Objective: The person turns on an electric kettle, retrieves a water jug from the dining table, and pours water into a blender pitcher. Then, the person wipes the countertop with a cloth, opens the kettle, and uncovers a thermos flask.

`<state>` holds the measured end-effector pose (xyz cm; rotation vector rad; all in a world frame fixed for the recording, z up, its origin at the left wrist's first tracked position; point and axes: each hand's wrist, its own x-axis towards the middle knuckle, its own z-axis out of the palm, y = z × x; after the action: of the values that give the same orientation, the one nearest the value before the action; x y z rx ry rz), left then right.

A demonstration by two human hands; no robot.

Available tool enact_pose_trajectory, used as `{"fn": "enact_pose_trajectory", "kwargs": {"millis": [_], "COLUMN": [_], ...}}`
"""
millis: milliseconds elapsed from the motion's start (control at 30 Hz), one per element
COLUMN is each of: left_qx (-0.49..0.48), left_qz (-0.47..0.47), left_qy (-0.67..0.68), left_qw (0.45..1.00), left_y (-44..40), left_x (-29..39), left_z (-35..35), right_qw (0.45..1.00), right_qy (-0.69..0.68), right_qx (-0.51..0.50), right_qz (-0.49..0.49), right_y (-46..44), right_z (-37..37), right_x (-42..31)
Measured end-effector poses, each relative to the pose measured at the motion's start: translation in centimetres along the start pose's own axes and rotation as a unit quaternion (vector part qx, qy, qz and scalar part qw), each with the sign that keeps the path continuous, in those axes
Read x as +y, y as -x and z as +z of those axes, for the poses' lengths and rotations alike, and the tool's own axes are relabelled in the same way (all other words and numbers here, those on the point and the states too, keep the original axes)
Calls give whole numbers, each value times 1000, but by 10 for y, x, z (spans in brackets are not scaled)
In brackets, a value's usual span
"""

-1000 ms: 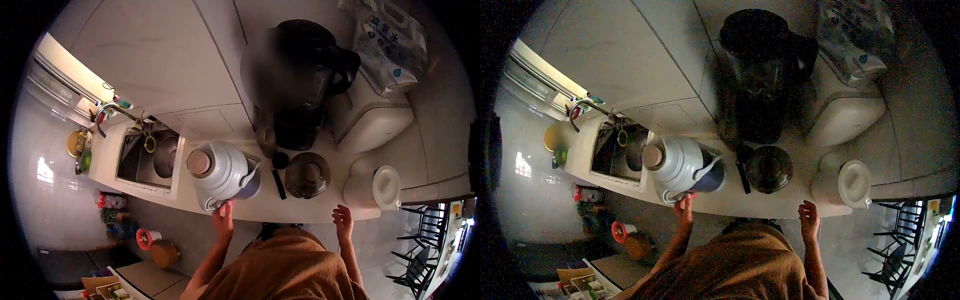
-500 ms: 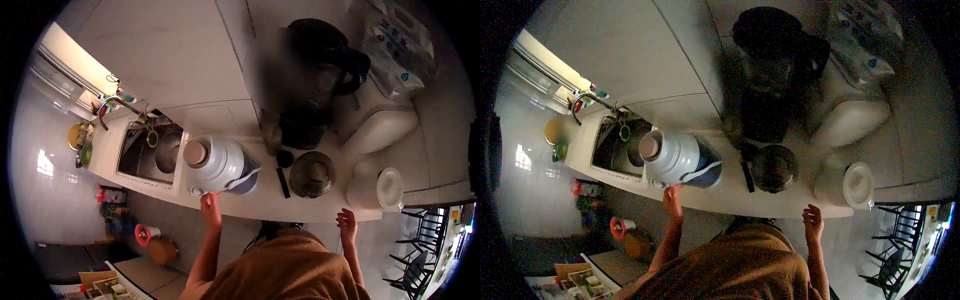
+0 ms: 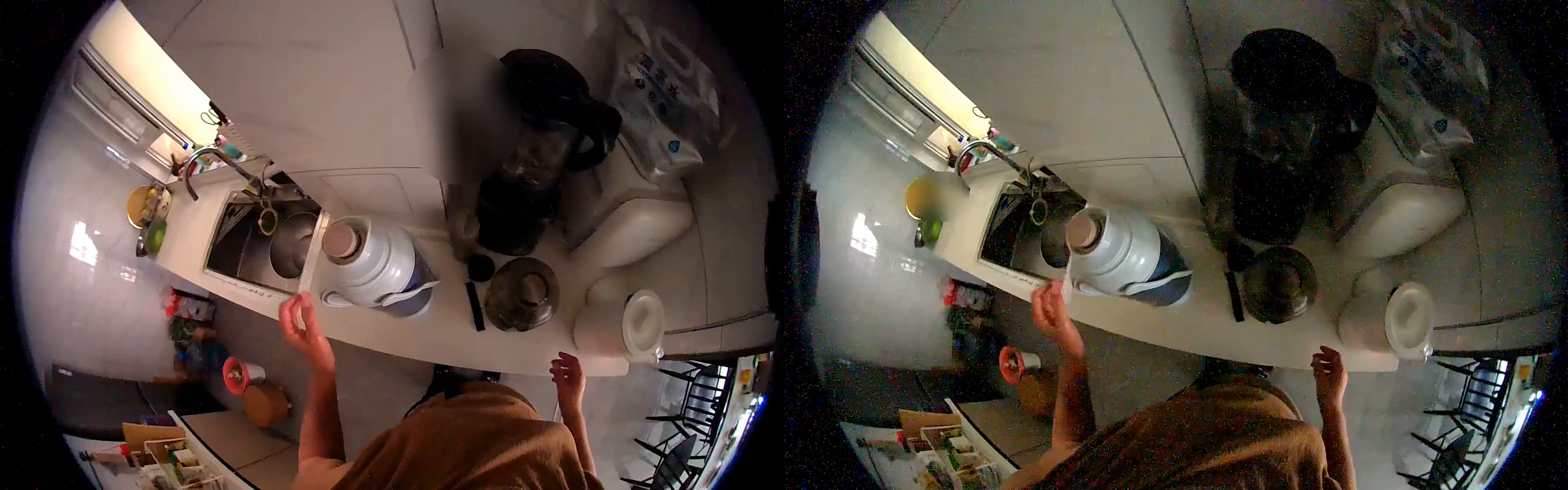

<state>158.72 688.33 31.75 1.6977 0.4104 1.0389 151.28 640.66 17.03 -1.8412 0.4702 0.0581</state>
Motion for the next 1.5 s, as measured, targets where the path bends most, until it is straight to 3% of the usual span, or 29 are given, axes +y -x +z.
{"fn": "enact_pose_trajectory", "kwargs": {"millis": [133,200,367,500,633,700,800,833,1033,1100,1133,1200,1233,1500], "left_qx": [-156,-203,-311,-372,-445,-482,-503,-554,-556,-575,-567,-565,-563,-514], "left_qz": [174,195,305,338,354,385,439,396,461,467,464,467,470,494], "left_qy": [-31,-64,-211,-218,-196,-179,-172,-164,-53,-31,-30,-22,-15,37], "left_qw": [972,957,875,836,799,767,724,714,689,671,680,680,680,701], "left_y": [-36,-55,-80,-96,-114,-127,-144,-148,-150,-148,-148,-146,-146,-142], "left_x": [83,87,102,110,108,100,95,93,77,79,79,77,75,74], "left_z": [47,66,74,69,66,67,70,73,86,85,85,88,90,91], "right_qw": [998,992,937,896,878,853,852,859,902,896,908,910,923,940], "right_qy": [26,15,53,24,51,-19,-27,-23,66,40,41,-3,-37,-18], "right_qx": [-59,-122,-303,-401,-422,-474,-453,-441,-288,-329,-302,-363,-308,-222], "right_qz": [-17,2,-162,-188,-219,-217,-261,-258,-313,-295,-286,-199,-226,-259], "right_y": [6,12,5,10,20,27,42,46,68,64,63,66,64,74], "right_z": [12,20,50,93,143,175,236,255,353,359,354,346,360,350], "right_x": [-24,-50,-50,-108,-169,-199,-229,-236,-220,-228,-235,-251,-236,-231]}}
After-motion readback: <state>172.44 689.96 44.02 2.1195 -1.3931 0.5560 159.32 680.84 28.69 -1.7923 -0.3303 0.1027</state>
